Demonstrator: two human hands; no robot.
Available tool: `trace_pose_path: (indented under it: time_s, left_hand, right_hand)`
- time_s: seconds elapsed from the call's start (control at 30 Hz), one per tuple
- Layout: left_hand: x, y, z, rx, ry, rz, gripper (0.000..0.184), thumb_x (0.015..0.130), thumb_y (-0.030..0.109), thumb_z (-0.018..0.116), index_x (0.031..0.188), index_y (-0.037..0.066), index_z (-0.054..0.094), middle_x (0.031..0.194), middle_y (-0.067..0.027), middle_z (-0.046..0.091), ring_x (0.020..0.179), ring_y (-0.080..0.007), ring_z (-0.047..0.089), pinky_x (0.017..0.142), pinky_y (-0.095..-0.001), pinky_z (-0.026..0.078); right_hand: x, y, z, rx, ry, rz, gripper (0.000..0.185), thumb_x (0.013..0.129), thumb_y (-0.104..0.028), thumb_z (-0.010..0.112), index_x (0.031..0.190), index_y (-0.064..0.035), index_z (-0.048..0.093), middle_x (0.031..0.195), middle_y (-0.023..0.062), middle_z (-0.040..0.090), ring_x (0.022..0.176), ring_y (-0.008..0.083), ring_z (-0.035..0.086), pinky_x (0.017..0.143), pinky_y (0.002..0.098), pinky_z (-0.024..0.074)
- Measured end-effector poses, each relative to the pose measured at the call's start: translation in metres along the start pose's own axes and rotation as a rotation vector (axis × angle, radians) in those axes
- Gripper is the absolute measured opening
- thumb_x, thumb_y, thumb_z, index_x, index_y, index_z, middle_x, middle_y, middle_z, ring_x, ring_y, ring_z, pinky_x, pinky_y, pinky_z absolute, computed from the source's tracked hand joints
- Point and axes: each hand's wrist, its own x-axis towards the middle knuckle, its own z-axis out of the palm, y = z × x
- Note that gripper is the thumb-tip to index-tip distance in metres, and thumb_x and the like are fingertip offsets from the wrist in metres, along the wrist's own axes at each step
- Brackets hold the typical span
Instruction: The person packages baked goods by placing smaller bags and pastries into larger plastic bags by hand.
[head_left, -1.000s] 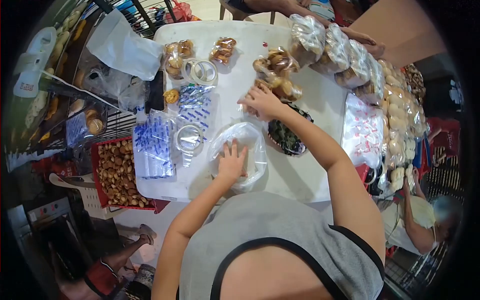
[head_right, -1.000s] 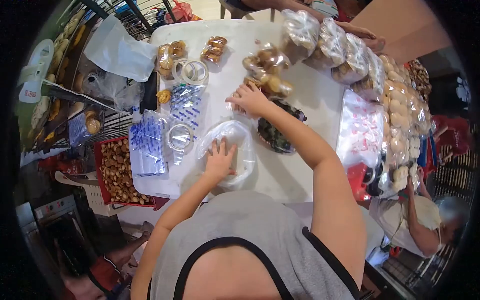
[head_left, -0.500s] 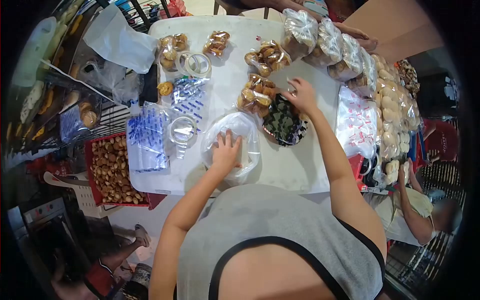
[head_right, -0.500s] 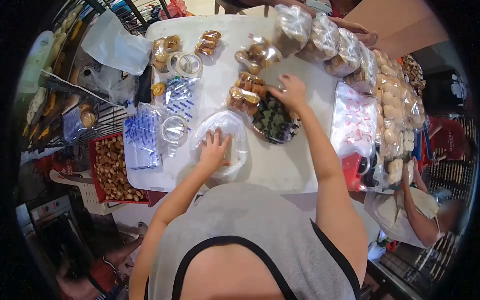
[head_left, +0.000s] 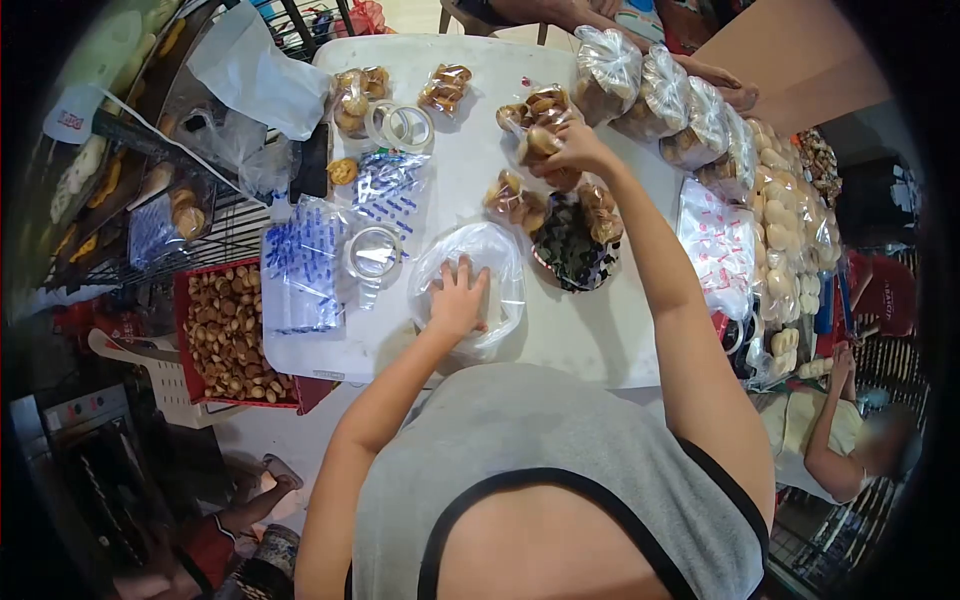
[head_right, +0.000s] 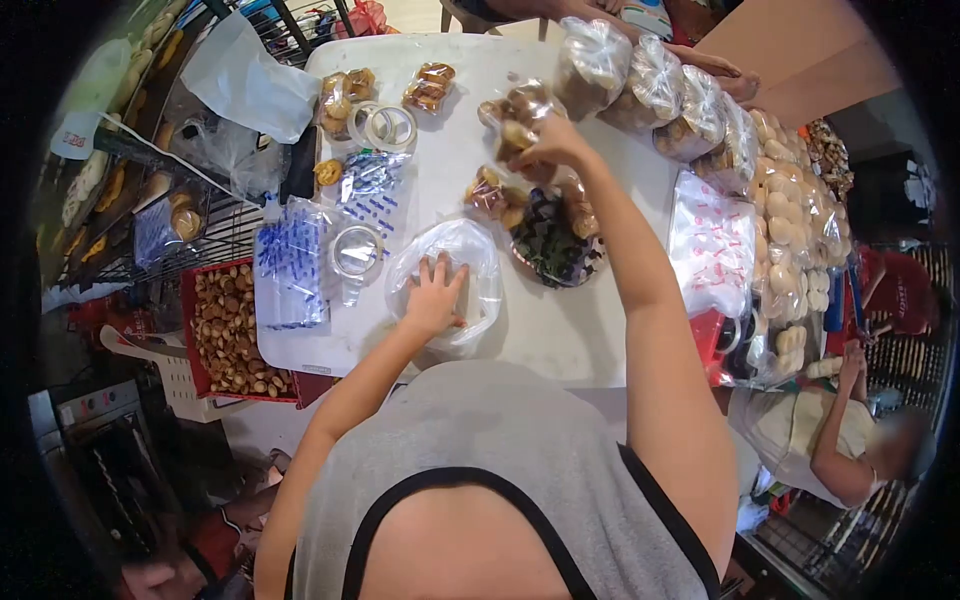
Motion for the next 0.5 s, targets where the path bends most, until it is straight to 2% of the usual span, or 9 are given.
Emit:
trace_pose_path:
  time_s: [0.03,0.07,0.13,0.17,0.2,0.27,0.37,0.47,0.5]
  left_hand:
    - [0.000,-0.001,0.001,0.000,0.014,0.001,0.098,0.047,0.042,0.076,0.129,0.023,0.026,0.135,-0.0164,0.016,0.121,-0.0427,0.017,0.087,-0.0605,0.029]
    - [-0.001,-0.001,0.002,0.002,0.028,0.004,0.098,0.046,0.042,0.076,0.129,0.023,0.026,0.135,-0.0165,0.016,0.121,-0.0427,0.017,0.087,-0.0605,0.030]
    - [-0.003,-0.001,0.001,0.006,0.042,0.014,0.098,0.046,0.040,0.077,0.128,0.022,0.027,0.135,-0.0169,0.016,0.120,-0.0425,0.018,0.086,-0.0595,0.030]
    - [-0.003,0.000,0.001,0.010,0.054,0.014,0.099,0.045,0.039,0.078,0.128,0.021,0.027,0.135,-0.0173,0.016,0.120,-0.0422,0.019,0.086,-0.0586,0.031]
    - [-0.002,0.000,0.001,0.009,0.057,0.012,0.099,0.045,0.039,0.078,0.128,0.021,0.027,0.135,-0.0173,0.016,0.120,-0.0422,0.019,0.086,-0.0586,0.031]
    - [-0.002,0.000,0.001,-0.002,0.043,0.012,0.097,0.046,0.039,0.077,0.127,0.022,0.028,0.134,-0.0173,0.016,0.121,-0.0431,0.017,0.086,-0.0608,0.030]
    - [-0.003,0.000,-0.002,-0.013,0.034,0.015,0.096,0.047,0.039,0.076,0.128,0.023,0.027,0.135,-0.0173,0.016,0.121,-0.0434,0.016,0.086,-0.0609,0.030]
    - [-0.003,0.000,-0.002,0.014,0.009,0.005,0.096,0.049,0.040,0.076,0.129,0.022,0.026,0.135,-0.0173,0.016,0.121,-0.0434,0.016,0.087,-0.0602,0.030]
    - [-0.003,0.000,-0.002,0.011,0.013,0.000,0.096,0.049,0.040,0.076,0.129,0.022,0.026,0.135,-0.0173,0.016,0.121,-0.0434,0.016,0.087,-0.0602,0.030]
  right_hand:
    - [-0.001,0.005,0.000,0.423,-0.181,0.050,0.043,0.058,-0.032,0.073,0.087,-0.0005,0.063,0.078,0.0048,0.061,0.068,0.0119,0.056,0.062,0.0251,0.0448]
    - [-0.009,0.002,0.004,0.419,-0.180,0.055,0.043,0.058,-0.032,0.073,0.087,-0.0005,0.063,0.078,0.0048,0.061,0.068,0.0119,0.056,0.062,0.0251,0.0448]
    - [-0.022,-0.010,0.014,0.767,-0.376,0.118,0.037,0.066,-0.027,0.070,0.089,0.0000,0.062,0.082,0.0036,0.060,0.073,0.0097,0.054,0.066,0.0226,0.0433]
    - [-0.014,0.002,0.036,0.696,-0.356,0.149,0.037,0.065,-0.032,0.071,0.082,-0.0001,0.063,0.072,0.0014,0.058,0.062,0.0086,0.052,0.056,0.0200,0.0398]
    - [-0.013,-0.001,0.048,0.700,-0.376,0.163,0.034,0.070,-0.028,0.068,0.086,0.0007,0.062,0.073,0.0031,0.059,0.064,0.0093,0.054,0.056,0.0216,0.0428]
    - [-0.008,-0.005,0.052,0.945,-0.465,0.272,0.032,0.072,-0.026,0.066,0.087,0.0015,0.061,0.075,0.0061,0.060,0.061,0.0111,0.056,0.053,0.0234,0.0459]
    - [0.010,0.003,0.058,1.169,-0.577,0.211,0.032,0.071,-0.025,0.067,0.087,0.0023,0.060,0.073,0.0084,0.061,0.058,0.0132,0.058,0.050,0.0245,0.0483]
    - [0.021,0.015,0.065,1.023,-0.506,0.244,0.032,0.070,-0.026,0.068,0.083,0.0024,0.061,0.070,0.0087,0.061,0.058,0.0129,0.057,0.049,0.0236,0.0468]
    - [0.029,0.015,0.069,0.766,-0.522,0.197,0.036,0.068,-0.033,0.068,0.085,-0.0010,0.062,0.083,0.0073,0.061,0.072,0.0140,0.058,0.063,0.0247,0.0476]
